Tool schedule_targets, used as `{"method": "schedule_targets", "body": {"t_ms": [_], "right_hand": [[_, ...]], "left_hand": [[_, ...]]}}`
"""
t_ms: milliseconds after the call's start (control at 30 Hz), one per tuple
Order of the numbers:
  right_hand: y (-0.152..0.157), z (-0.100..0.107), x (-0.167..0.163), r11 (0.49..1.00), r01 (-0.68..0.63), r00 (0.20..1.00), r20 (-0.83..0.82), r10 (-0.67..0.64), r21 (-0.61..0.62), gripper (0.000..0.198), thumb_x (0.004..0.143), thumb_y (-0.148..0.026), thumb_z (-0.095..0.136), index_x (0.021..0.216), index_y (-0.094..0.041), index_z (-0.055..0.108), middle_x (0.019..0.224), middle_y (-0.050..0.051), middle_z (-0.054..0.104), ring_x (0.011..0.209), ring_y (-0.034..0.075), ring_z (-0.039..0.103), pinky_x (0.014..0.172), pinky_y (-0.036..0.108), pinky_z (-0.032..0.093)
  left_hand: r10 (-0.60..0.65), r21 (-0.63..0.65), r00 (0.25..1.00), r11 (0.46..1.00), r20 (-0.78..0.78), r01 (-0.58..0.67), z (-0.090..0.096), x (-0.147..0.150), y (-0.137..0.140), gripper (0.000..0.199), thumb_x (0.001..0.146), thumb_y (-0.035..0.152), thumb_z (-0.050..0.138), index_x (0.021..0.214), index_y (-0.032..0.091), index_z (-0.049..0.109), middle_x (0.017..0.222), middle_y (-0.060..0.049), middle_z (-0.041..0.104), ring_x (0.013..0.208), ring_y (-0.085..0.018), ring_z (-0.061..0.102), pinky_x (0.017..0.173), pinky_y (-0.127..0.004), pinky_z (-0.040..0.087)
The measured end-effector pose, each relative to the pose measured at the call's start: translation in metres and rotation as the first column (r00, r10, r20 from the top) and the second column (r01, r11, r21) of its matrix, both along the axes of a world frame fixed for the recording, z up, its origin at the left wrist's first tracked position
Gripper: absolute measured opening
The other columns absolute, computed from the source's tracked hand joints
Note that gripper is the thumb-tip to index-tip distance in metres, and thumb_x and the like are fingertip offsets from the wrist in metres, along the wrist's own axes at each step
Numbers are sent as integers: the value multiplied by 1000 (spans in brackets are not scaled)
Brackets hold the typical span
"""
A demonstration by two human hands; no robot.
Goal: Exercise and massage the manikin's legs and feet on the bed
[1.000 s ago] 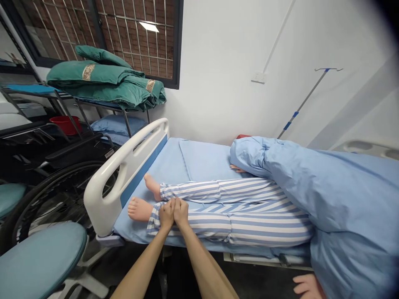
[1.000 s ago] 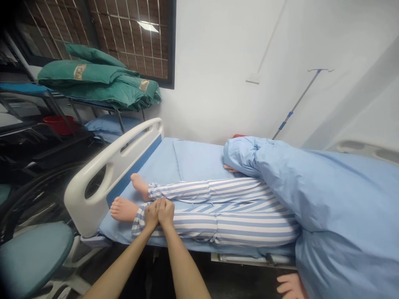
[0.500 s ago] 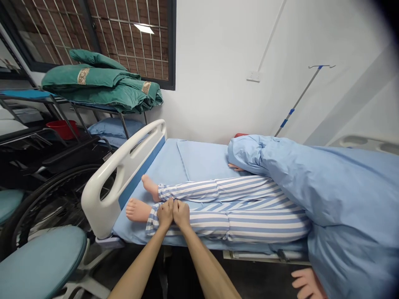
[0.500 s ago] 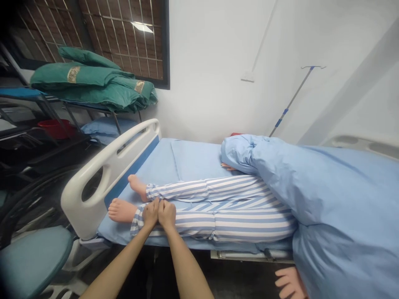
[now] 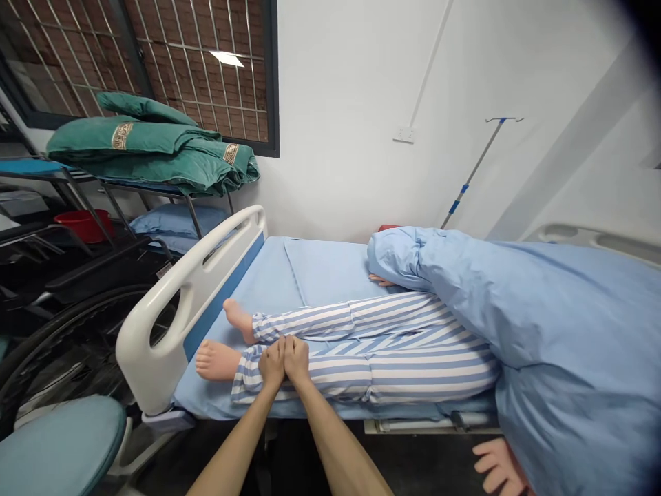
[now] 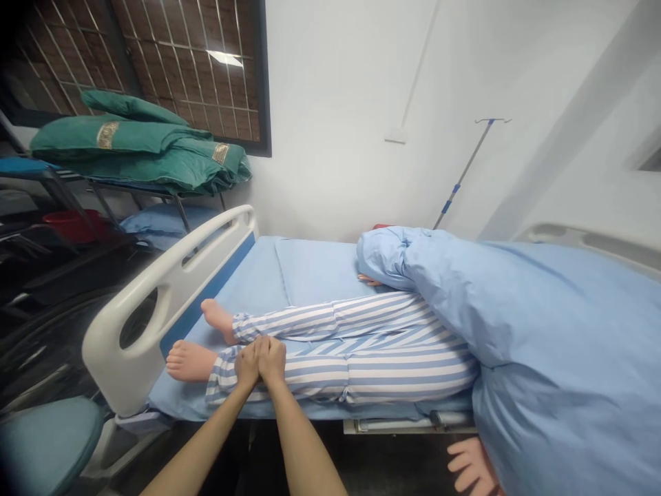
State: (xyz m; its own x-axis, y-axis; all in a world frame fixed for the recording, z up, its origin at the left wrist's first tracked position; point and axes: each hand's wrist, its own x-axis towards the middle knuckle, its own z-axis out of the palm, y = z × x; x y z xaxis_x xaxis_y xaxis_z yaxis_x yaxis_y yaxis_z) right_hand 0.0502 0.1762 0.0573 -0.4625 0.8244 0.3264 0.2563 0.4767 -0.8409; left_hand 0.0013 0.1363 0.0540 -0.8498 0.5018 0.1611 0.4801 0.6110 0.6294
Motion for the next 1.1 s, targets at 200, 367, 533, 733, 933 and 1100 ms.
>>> {"method": "schedule_targets", "body": {"t_ms": [200,367,533,733,933,1100], "right_hand": [[6,18,-6,999,-44,995,88,42,17,42,80,-31,30,49,-16,53,48,2,55,45,11,42,45,23,23],[9,15,6,990,-125,989,86,120,62,42,81,-31,29,50,-16,53,50,2,55,46,10,43,47,23,23],[7,3,12,994,-87,994,64,83,69,42,81,-29,28,50,-16,52,50,2,55,47,10,43,48,23,23],[15,-1,7,998,-59,998,-20,59,0,42,81,-29,27,45,-17,45,43,-1,45,44,10,39,46,22,23],[17,-7,8,996,-50,996,-81,44,-68,39,79,-29,28,48,-15,48,45,-1,47,45,9,38,45,20,25],[24,13,5,991,-98,995,8,99,-94,38,76,-28,31,44,-15,46,42,-2,45,43,8,36,44,20,23]], "left_hand": [[-77,-127,996,989,-53,69,-6,-6,-1,32,82,25,31,86,16,61,81,-8,63,73,-14,54,62,-22,33],[-85,-154,993,986,-85,71,-12,-4,0,30,80,24,33,92,15,59,83,-10,62,76,-15,55,64,-23,35],[-82,-19,997,996,5,82,-3,-5,0,30,80,27,32,78,15,59,73,-7,62,72,-15,54,65,-23,36],[-56,381,982,924,179,-17,28,-2,8,45,82,36,19,48,18,44,45,0,47,47,-10,44,54,-22,35],[-32,119,997,993,65,24,-2,13,13,41,81,37,27,70,16,60,66,-7,62,60,-13,53,56,-22,32],[-84,7,996,996,26,83,-2,13,9,44,84,34,22,75,16,61,77,-9,64,69,-15,55,57,-23,30]]}}
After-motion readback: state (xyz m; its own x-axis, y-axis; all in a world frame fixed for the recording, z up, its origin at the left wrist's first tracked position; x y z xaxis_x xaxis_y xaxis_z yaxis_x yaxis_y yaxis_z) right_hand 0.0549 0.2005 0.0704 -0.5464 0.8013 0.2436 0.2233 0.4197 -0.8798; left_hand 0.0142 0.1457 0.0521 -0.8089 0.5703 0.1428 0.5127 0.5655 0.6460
